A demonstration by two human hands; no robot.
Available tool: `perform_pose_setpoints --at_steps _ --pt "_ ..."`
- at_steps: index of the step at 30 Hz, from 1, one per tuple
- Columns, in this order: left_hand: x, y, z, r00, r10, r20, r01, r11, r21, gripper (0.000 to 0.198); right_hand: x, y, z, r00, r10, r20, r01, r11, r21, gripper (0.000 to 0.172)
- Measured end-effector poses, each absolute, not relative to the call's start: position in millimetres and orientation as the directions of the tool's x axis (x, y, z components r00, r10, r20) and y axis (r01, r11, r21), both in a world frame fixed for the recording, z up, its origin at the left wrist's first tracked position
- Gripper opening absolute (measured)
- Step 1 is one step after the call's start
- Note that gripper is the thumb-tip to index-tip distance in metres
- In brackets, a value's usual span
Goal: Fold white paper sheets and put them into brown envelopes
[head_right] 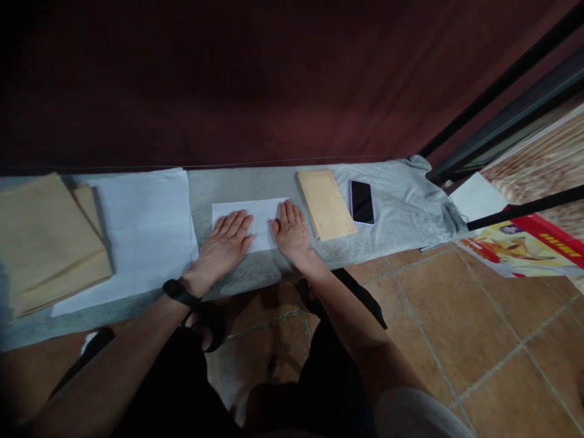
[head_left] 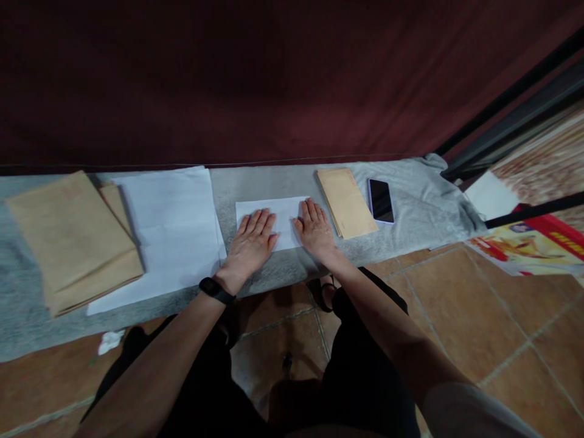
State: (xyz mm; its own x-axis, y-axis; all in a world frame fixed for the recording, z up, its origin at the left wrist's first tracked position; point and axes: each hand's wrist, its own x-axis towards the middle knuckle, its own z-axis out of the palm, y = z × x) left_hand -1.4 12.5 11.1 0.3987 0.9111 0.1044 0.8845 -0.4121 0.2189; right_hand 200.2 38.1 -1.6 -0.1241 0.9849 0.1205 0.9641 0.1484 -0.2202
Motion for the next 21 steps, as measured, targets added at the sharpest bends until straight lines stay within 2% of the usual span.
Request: perform_pose_setpoints --at_steps 21 --pt "-18 9 6 0.291 0.955 0.065 0.918 -0.298 0.261 0.066 214 34 0 -0.149 0.981 0.123 0.960 0.173 -0.218 0.059"
